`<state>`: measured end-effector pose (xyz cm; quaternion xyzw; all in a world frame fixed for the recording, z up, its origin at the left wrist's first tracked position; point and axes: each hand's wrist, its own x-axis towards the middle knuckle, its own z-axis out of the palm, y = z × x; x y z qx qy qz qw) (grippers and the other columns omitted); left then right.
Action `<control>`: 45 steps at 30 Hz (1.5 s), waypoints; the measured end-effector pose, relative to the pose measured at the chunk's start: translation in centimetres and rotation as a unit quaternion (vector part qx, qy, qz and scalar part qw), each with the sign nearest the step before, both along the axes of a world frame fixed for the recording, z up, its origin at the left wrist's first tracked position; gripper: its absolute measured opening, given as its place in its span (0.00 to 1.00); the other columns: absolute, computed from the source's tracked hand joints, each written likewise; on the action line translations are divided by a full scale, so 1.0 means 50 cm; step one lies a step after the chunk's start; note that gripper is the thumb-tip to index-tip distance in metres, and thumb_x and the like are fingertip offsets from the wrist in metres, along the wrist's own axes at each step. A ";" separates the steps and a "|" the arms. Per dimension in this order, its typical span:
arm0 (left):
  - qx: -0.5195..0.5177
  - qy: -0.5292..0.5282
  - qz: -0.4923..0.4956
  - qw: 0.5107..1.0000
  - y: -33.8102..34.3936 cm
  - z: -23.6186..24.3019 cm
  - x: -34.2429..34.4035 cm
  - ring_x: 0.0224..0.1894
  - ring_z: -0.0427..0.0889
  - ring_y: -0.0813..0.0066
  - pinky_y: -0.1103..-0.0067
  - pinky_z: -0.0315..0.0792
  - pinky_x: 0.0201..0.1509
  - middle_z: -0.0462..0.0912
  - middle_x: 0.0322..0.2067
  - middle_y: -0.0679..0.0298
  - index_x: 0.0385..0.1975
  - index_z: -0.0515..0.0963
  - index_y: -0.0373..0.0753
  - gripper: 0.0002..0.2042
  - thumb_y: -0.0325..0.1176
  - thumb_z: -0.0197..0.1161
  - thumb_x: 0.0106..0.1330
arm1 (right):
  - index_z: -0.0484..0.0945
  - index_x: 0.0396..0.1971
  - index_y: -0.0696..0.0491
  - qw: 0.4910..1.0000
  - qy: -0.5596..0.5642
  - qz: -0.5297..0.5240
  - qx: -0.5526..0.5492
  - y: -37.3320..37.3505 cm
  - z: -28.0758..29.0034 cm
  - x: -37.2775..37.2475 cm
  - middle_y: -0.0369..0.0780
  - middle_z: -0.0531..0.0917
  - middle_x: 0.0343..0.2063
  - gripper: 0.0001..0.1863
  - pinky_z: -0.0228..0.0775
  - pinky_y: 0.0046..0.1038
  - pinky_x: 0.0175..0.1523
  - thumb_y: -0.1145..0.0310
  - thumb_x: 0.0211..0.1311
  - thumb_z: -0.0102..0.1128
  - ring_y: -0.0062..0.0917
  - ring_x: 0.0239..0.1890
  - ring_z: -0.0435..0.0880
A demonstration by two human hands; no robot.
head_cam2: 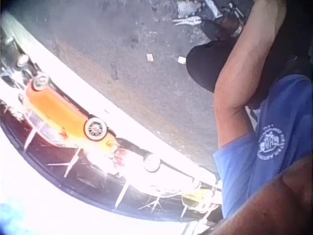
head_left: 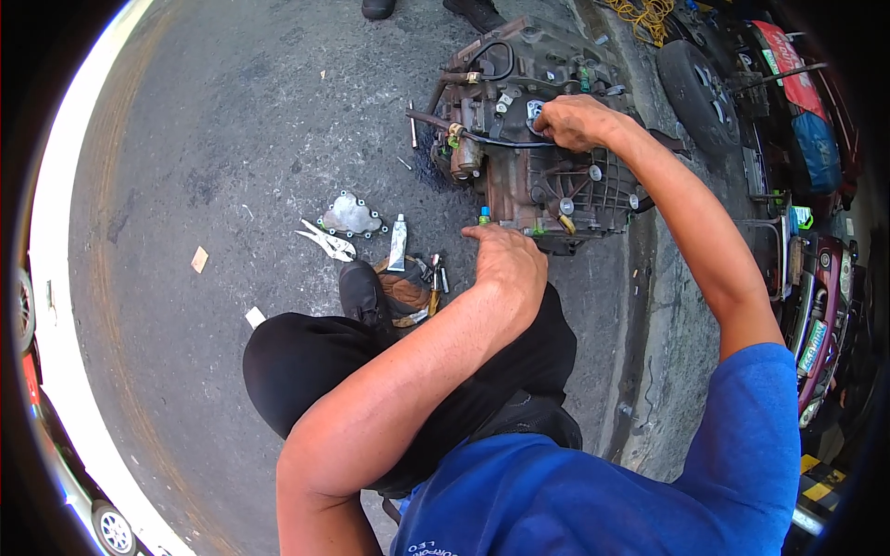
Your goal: Applying sealant and inspecting components while repairing an automotive transmission.
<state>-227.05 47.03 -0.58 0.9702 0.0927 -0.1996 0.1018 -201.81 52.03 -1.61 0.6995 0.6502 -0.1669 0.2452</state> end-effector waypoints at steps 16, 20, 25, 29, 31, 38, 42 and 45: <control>-0.016 -0.011 0.030 0.999 0.032 0.024 -0.019 0.54 0.78 0.47 0.50 0.70 0.56 0.77 0.52 0.43 0.52 0.76 0.29 0.20 0.31 0.60 0.61 | 0.84 0.33 0.55 0.985 -0.125 -0.032 -0.119 0.045 0.007 -0.043 0.49 0.85 0.38 0.14 0.76 0.39 0.46 0.70 0.51 0.52 0.44 0.43 0.84; -0.029 -0.003 0.033 0.999 0.043 0.028 -0.031 0.55 0.77 0.48 0.50 0.69 0.57 0.78 0.52 0.45 0.53 0.76 0.30 0.20 0.32 0.61 0.61 | 0.84 0.38 0.55 0.982 -0.131 -0.030 -0.135 0.072 0.017 -0.049 0.49 0.85 0.40 0.16 0.75 0.39 0.48 0.67 0.53 0.51 0.44 0.46 0.84; -0.025 -0.020 0.011 0.999 0.035 0.033 -0.040 0.55 0.77 0.48 0.50 0.69 0.57 0.78 0.52 0.45 0.53 0.76 0.30 0.20 0.32 0.60 0.61 | 0.83 0.35 0.61 0.985 -0.096 -0.132 -0.049 0.055 0.070 0.046 0.51 0.85 0.35 0.16 0.75 0.36 0.45 0.67 0.51 0.54 0.43 0.39 0.85; 0.002 -0.032 0.021 0.999 0.033 0.016 -0.041 0.54 0.77 0.47 0.50 0.69 0.57 0.78 0.51 0.45 0.52 0.77 0.30 0.20 0.32 0.60 0.61 | 0.84 0.41 0.59 0.983 0.031 -0.174 -0.048 0.018 0.059 0.074 0.48 0.86 0.38 0.19 0.73 0.33 0.49 0.60 0.54 0.63 0.36 0.42 0.85; 0.006 -0.026 0.018 1.000 0.031 0.012 -0.033 0.54 0.77 0.47 0.50 0.69 0.57 0.78 0.51 0.45 0.51 0.77 0.30 0.19 0.32 0.60 0.61 | 0.84 0.42 0.57 0.979 0.050 -0.189 -0.050 0.015 0.039 0.070 0.47 0.86 0.39 0.20 0.72 0.33 0.51 0.59 0.55 0.64 0.35 0.44 0.84; -0.013 -0.026 0.009 1.000 0.028 0.012 -0.021 0.54 0.78 0.47 0.50 0.69 0.57 0.78 0.50 0.44 0.50 0.78 0.30 0.18 0.32 0.59 0.61 | 0.83 0.33 0.62 0.988 0.030 -0.140 -0.050 0.028 -0.018 0.065 0.50 0.85 0.26 0.14 0.73 0.36 0.36 0.67 0.50 0.60 0.31 0.28 0.83; -0.014 -0.028 0.020 0.999 0.034 0.013 -0.023 0.54 0.78 0.46 0.50 0.69 0.57 0.78 0.50 0.43 0.50 0.78 0.30 0.19 0.32 0.59 0.61 | 0.81 0.30 0.65 0.988 -0.003 -0.148 -0.042 0.031 -0.022 0.056 0.53 0.81 0.22 0.15 0.71 0.38 0.33 0.67 0.49 0.59 0.31 0.24 0.80; -0.015 -0.013 0.017 1.000 0.038 0.008 -0.024 0.53 0.78 0.45 0.50 0.69 0.57 0.78 0.50 0.42 0.50 0.78 0.29 0.19 0.31 0.59 0.61 | 0.81 0.30 0.66 0.989 0.011 -0.140 -0.048 0.046 -0.013 0.031 0.56 0.81 0.27 0.16 0.72 0.39 0.37 0.67 0.50 0.58 0.38 0.30 0.82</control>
